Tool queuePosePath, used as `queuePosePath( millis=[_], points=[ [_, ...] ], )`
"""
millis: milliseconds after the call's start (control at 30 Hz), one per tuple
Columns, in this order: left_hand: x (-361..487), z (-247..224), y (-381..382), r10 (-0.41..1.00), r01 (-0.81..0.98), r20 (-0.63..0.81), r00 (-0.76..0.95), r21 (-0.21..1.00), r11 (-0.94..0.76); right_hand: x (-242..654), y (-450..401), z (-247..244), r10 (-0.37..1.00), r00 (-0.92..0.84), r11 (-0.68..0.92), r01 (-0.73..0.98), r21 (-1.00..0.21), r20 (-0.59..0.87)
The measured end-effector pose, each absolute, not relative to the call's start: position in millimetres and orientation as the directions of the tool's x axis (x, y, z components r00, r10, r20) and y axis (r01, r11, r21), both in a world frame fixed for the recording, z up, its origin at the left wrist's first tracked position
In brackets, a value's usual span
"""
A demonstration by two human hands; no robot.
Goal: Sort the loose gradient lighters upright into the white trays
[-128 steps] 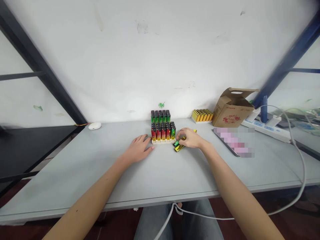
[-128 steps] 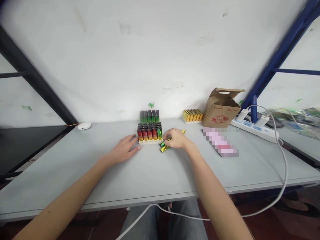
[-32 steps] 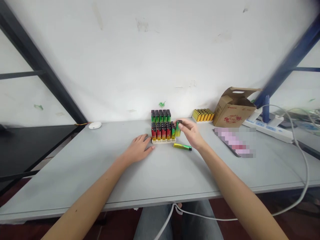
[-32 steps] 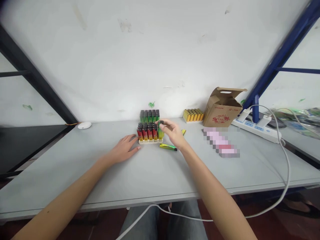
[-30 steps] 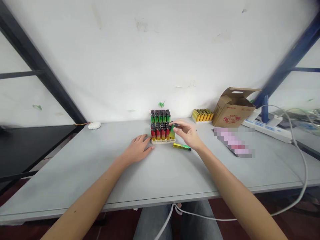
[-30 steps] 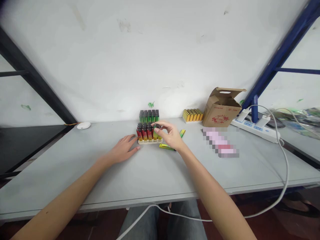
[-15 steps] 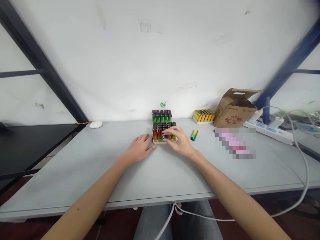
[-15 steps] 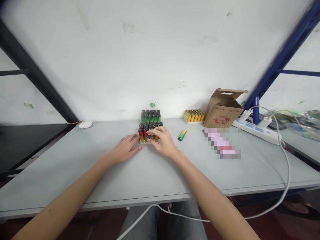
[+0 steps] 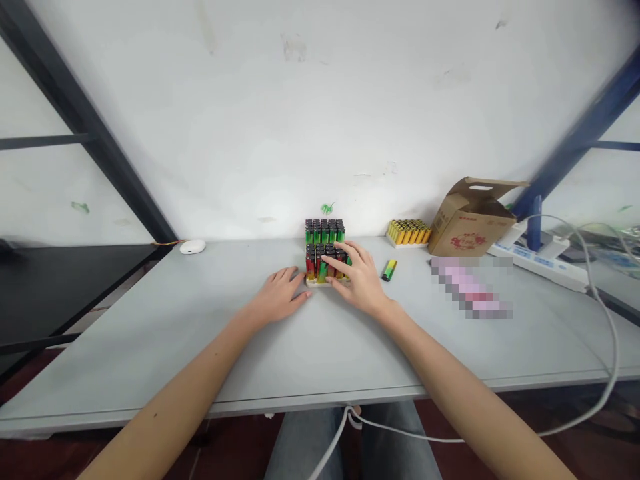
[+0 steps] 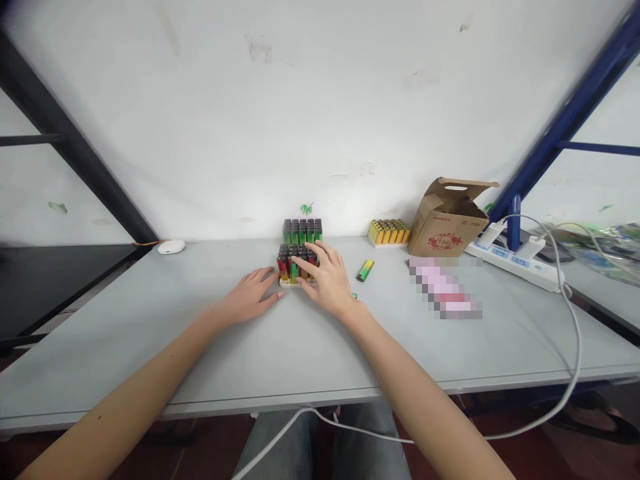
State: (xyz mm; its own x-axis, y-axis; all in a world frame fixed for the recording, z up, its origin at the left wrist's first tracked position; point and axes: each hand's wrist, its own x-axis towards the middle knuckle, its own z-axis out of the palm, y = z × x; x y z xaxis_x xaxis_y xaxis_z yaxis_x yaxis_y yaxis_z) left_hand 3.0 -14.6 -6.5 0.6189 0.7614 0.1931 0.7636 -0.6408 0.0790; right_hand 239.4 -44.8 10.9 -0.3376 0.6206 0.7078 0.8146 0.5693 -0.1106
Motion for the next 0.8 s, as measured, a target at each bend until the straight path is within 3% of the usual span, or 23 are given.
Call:
queuePosePath(
  millis=[133,233,333,467,567,667,800],
  points=[
    [1,-8,-13,0.748,0.752,0.205,0.632,0.073,-0.655,240,-45,9,0.654,-0.422,0.558,0.830,-0.023,0.628],
    [0,-9,-12,0.748,0.754,0.217,0.627,0.070,-0.653,239,-45,8,0.645,-0.424,0.579,0.814,-0.045,0.637],
    [0,-8,-12,0.750,0.755,0.223,0.623,0.079,-0.651,239,-43,8,0.627,-0.303,0.581,0.796,-0.172,0.717],
    [0,-7,-13,0.756,0.754,0.215,0.618,0.109,-0.648,248,-38,10,0.633,0.033,0.439,0.808,-0.393,0.774],
    [0,-6,-13,0.764,0.760,0.205,0.612,0.115,-0.639,260,-35,16,0.772,0.134,0.227,0.855,-0.467,0.621],
    [1,-6,-13,0.765,0.761,0.204,0.611,0.113,-0.638,269,-36,23,0.915,0.108,0.062,0.914,-0.401,0.388],
    [2,-5,-14,0.772,0.766,0.182,0.609,0.117,-0.632,279,-40,32,0.986,0.002,0.050,0.949,-0.312,0.166]
  ],
)
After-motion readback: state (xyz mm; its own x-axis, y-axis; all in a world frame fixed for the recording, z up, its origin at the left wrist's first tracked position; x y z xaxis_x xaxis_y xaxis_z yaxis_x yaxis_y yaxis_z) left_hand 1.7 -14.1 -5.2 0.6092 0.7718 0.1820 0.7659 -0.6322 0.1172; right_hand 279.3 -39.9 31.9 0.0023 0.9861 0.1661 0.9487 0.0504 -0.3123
